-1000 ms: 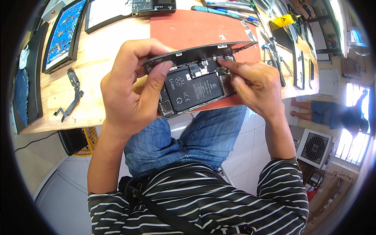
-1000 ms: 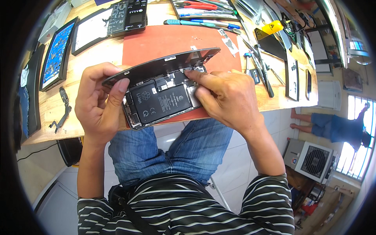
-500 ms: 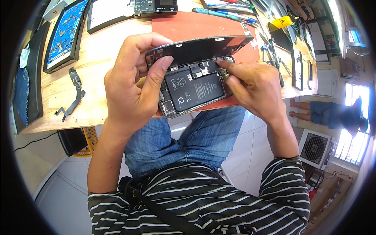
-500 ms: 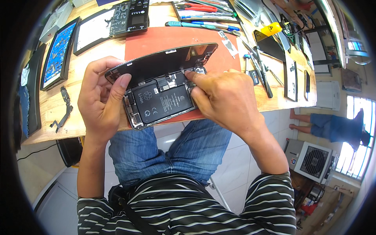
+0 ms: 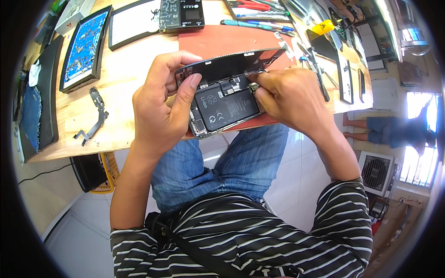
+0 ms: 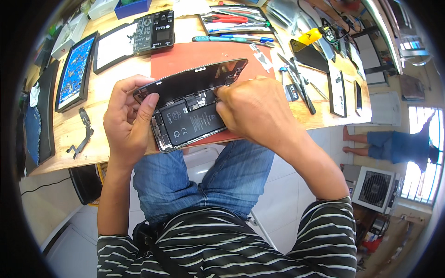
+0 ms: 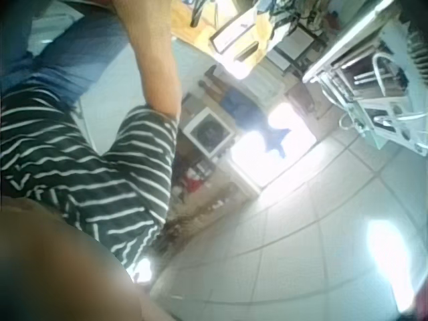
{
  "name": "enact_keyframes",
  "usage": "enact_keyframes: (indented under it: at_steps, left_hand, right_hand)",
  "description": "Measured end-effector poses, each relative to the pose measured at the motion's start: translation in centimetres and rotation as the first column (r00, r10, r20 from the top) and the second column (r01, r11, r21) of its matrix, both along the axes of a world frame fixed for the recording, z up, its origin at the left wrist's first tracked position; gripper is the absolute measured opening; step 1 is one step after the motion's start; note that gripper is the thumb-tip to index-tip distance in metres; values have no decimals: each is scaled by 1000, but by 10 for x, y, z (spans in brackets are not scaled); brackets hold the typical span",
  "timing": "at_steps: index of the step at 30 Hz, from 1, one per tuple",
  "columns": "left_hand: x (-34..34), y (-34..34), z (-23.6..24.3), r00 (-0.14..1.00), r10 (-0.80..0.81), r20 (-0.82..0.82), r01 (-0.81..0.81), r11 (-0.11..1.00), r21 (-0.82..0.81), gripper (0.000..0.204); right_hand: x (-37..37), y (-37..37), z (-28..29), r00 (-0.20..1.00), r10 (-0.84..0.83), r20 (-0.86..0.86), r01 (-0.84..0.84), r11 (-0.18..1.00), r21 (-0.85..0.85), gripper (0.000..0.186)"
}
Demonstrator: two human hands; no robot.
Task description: The person uses a screwdriver to remove screws from a disassembled smartphone, then places a battery into the chassis and snaps the back cover into place. The phone is handled throughout the process on a workbench.
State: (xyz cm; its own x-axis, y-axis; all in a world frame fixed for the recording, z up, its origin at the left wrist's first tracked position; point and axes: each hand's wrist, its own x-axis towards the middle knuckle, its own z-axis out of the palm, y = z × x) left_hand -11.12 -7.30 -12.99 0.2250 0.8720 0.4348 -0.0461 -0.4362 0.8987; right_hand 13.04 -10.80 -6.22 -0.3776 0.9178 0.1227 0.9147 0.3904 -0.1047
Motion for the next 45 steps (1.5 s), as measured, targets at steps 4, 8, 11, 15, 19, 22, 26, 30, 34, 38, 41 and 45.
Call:
enact_keyframes:
  at_steps: [4, 8, 11, 15, 19, 22, 26, 30, 34, 38, 41, 45]
  left_hand:
    - [1, 0, -2, 1000, 4, 7, -4, 1000, 11, 18]
    - [-2, -1, -4, 1000, 8, -26, -7, 1000, 22, 17]
    - [-2, 0, -3, 1000, -19, -4, 19, 999, 38, 20]
    - [-5, 1, 2, 996, -81, -45, 80, 997, -17, 23]
    - [-7, -1, 15, 977, -151, -150, 140, 987, -78, 28]
    - [-7, -3, 31, 903, -231, -363, 206, 973, -105, 40]
    - [-4, -5, 51, 740, -269, -617, 281, 956, -80, 54]
    - [7, -13, 59, 606, -199, -770, 316, 949, 4, 68]
    - [25, -18, 59, 551, -97, -829, 312, 945, 97, 78]
    - [47, -20, 54, 559, -42, -828, 298, 942, 153, 78]
    - [58, -18, 49, 581, -17, -814, 298, 935, 193, 77]
    - [66, -18, 44, 551, 26, -834, 272, 939, 209, 79]
  right_hand:
    - [9, -13, -11, 974, -71, -216, 84, 995, 52, 21]
    - [6, -50, -35, 888, -70, -455, 158, 975, 157, 24]
    - [6, -67, -53, 855, -65, -514, 192, 961, 199, 26]
    - [9, -74, -63, 853, -98, -513, 237, 948, 213, 19]
    - [9, -72, -69, 824, -52, -564, 240, 934, 265, 16]
    - [8, -72, -75, 807, -32, -590, 247, 925, 288, 15]
    - [7, -72, -81, 804, -31, -594, 268, 910, 316, 13]
    - [6, -70, -86, 782, 17, -623, 259, 901, 349, 10]
    - [4, -68, -90, 764, 40, -644, 279, 879, 386, 12]
    - [2, -69, -92, 758, 34, -651, 289, 877, 383, 11]
    - [2, -70, -92, 749, 25, -662, 294, 882, 367, 10]
    - [2, -70, -92, 745, 25, -667, 295, 884, 362, 10]
